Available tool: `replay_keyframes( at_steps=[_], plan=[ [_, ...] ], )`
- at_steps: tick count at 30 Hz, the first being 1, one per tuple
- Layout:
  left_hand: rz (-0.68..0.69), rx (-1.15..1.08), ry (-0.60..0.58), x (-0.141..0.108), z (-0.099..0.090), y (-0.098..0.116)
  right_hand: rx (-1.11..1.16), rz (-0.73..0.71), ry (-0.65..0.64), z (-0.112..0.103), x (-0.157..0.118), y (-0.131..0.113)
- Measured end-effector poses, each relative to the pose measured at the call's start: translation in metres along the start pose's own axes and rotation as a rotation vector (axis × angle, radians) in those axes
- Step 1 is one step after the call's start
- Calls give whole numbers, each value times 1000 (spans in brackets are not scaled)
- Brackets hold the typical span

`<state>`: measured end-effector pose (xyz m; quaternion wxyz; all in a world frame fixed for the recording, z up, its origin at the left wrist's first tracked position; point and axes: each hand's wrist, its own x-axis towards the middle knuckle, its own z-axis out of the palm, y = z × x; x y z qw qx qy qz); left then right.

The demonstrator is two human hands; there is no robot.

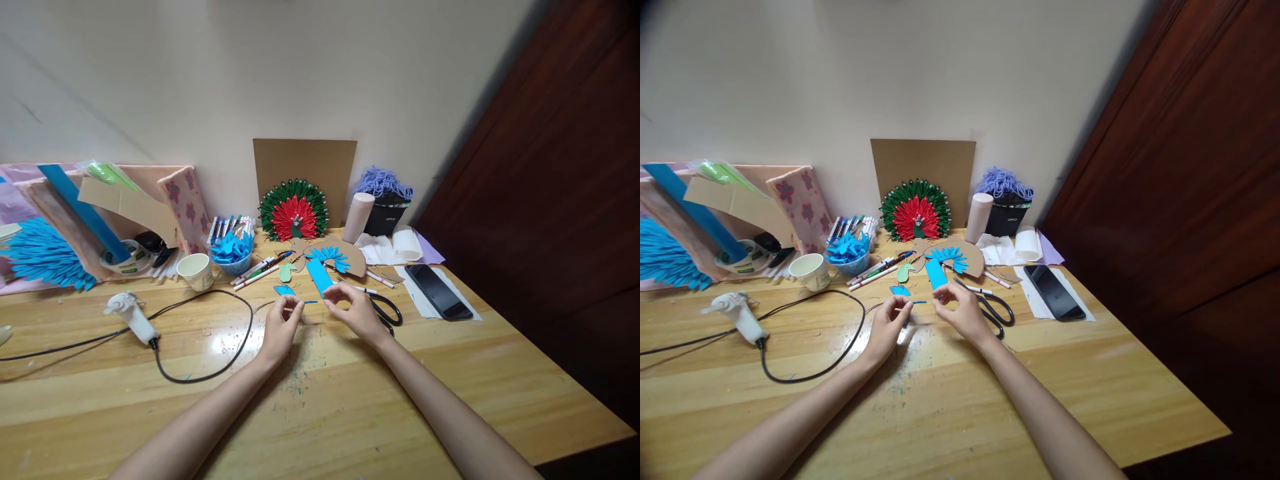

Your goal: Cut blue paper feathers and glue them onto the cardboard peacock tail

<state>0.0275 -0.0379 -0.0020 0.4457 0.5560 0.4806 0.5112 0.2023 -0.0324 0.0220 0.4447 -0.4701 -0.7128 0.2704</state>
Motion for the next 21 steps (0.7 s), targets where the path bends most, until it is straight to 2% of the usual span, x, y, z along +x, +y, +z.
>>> replay_keyframes(
  at_steps=[3, 6, 12, 16, 21],
  plan=[
    [-2, -24, -77, -1, 0, 1, -24, -75, -74, 8, -5, -8],
    [7, -36, -123, -2, 0, 1, -26, -89, -88, 15, -9, -12],
    [44, -61, -132, -3, 1, 4, 38, 44, -36, 16, -8, -8],
    [73, -85, -172, -2, 1, 4, 127, 142, -40, 16, -5, -3],
    [57, -74, -148, -2, -1, 1, 159, 200, -59, 18, -5, 0]
  ],
)
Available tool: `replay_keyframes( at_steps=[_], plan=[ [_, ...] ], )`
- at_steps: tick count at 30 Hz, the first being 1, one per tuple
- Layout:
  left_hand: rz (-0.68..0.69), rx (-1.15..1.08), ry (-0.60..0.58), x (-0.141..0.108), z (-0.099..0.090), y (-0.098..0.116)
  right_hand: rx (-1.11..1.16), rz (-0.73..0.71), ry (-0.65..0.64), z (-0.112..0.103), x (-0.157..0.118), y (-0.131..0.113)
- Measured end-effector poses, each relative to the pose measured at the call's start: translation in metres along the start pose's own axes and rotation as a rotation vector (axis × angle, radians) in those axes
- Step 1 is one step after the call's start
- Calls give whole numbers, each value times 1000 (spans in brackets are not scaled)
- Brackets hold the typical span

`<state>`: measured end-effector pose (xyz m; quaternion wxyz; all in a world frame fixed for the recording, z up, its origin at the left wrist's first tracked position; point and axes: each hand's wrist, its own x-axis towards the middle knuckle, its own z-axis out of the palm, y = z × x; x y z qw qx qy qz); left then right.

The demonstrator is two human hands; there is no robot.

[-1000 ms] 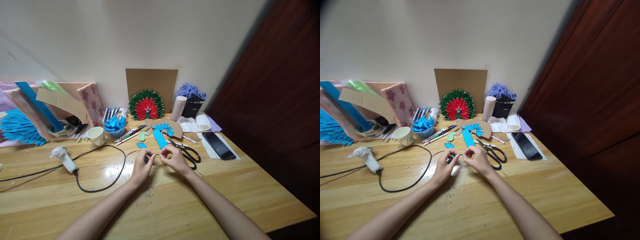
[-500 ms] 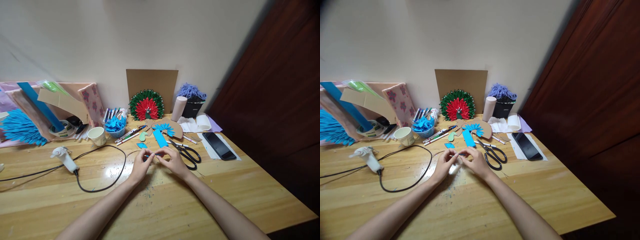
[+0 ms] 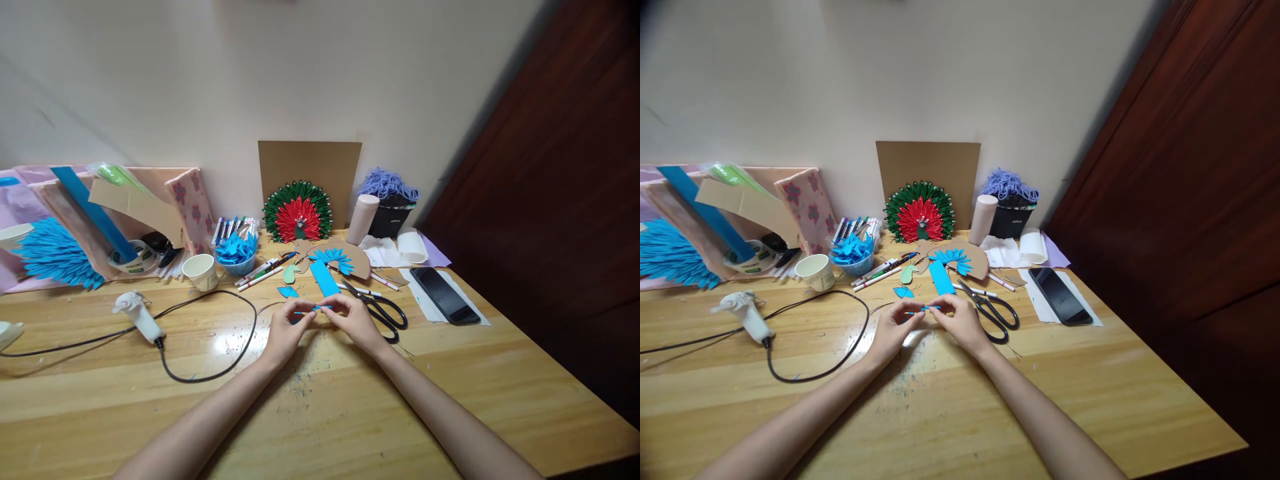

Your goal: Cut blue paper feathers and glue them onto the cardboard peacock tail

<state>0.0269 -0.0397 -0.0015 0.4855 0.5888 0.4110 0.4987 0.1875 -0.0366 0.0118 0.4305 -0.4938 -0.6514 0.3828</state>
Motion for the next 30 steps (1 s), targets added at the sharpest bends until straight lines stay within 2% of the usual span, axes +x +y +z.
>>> replay_keyframes(
  at_steps=[12, 22, 30],
  plan=[
    [-14, 39, 39, 0, 1, 1, -78, -56, -15, -1, -2, -3],
    [-4, 42, 70, 0, 0, -2, -168, -172, -14, -3, -3, -4],
    [7, 67, 71, -1, 1, 2, -148, -146, -36, -1, -4, -8]
  ],
)
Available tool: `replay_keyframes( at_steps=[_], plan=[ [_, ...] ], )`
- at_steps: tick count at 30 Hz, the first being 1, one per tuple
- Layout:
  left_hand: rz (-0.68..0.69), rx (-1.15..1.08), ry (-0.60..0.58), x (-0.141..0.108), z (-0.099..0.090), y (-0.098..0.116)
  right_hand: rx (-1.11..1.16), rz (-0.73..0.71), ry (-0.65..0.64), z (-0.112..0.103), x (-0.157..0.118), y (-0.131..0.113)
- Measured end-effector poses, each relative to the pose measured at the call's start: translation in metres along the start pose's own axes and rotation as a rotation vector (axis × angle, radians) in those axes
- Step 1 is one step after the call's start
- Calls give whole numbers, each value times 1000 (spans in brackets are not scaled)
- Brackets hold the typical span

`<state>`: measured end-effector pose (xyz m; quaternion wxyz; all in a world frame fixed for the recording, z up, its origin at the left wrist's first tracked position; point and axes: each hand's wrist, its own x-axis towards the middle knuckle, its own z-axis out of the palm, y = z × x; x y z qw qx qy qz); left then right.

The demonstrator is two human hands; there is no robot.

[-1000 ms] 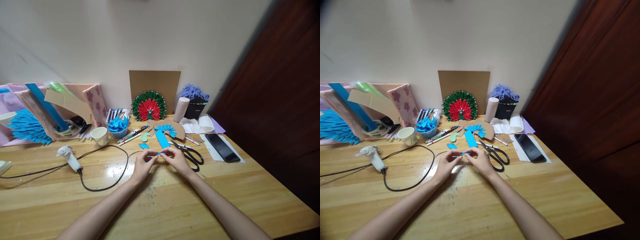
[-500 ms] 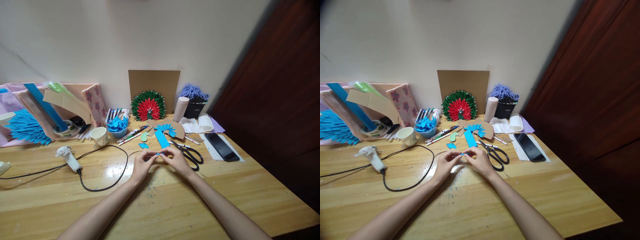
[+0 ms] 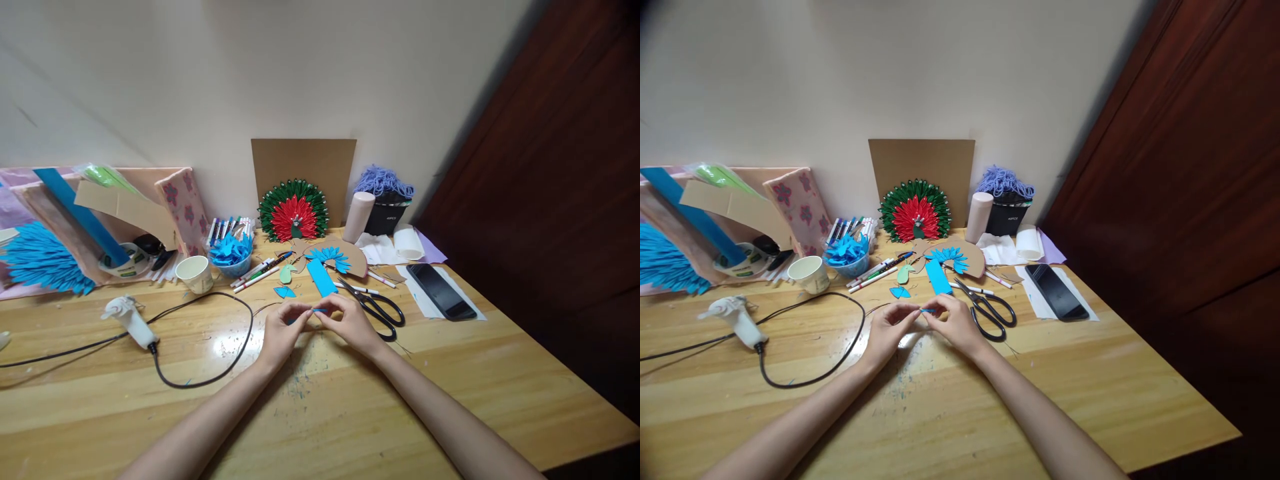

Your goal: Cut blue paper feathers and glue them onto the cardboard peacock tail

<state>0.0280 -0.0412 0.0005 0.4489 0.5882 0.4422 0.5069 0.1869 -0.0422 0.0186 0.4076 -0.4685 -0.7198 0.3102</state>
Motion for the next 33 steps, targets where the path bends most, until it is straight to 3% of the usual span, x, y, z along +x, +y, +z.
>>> replay_keyframes(
  at_steps=[10, 16, 24, 33],
  plan=[
    [127, 138, -70, -1, -2, 7, -78, -19, -45, 4, -2, -1],
    [60, 93, -58, -2, 1, 8, -46, -33, -77, 3, -1, 1],
    [25, -12, 4, 1, 0, -1, 4, 37, -11, -8, 3, 7],
    [12, -53, -35, -1, 3, 0, -57, -50, -16, 0, 0, 0]
  ],
)
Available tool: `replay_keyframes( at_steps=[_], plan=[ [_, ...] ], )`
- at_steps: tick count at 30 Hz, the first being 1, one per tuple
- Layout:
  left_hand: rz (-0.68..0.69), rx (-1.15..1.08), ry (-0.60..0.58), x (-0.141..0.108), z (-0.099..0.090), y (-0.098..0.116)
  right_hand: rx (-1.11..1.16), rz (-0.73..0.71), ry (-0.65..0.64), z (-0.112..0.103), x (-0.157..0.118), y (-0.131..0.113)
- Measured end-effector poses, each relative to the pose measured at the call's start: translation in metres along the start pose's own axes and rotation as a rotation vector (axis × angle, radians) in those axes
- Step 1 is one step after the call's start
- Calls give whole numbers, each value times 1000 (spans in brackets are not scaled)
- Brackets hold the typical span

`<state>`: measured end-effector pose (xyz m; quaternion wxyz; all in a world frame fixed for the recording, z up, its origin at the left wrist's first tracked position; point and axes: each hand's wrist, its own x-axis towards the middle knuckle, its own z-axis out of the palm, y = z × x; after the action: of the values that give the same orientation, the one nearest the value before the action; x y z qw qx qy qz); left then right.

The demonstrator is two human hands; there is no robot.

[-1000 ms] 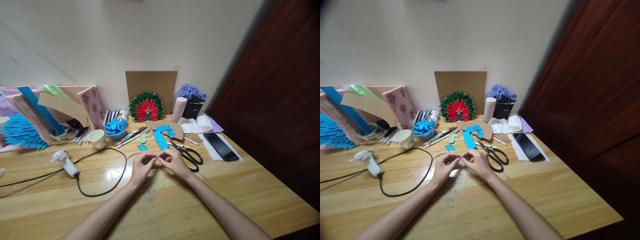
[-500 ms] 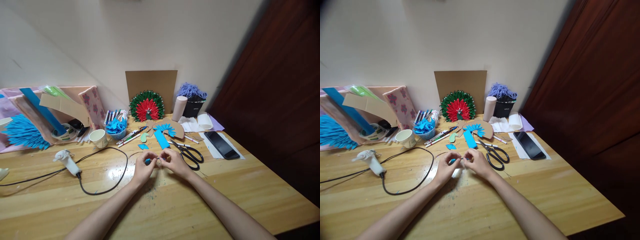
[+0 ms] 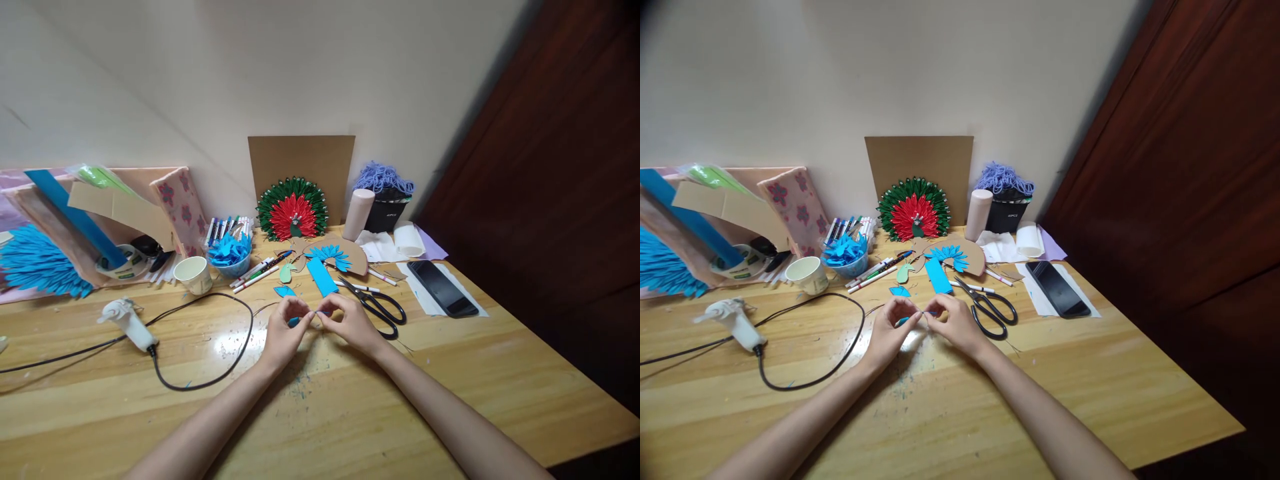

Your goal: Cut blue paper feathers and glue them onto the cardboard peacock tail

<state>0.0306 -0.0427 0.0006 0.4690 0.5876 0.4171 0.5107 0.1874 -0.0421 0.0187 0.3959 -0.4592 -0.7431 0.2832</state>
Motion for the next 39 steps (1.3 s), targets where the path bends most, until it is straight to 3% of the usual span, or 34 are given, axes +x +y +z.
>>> replay_keyframes(
  at_steps=[7, 15, 24, 39],
  plan=[
    [-26, -21, 18, 0, 0, -3, -31, -54, 5, -2, 0, 0],
    [-38, -48, -24, 1, 0, -4, 276, 196, 8, 3, 2, 7],
    [-34, 14, -100, -1, 1, -2, 342, 182, -12, 4, 3, 8],
    [-63, 3, -77, 0, 0, -8, 364, 217, 11, 4, 4, 13]
  ],
)
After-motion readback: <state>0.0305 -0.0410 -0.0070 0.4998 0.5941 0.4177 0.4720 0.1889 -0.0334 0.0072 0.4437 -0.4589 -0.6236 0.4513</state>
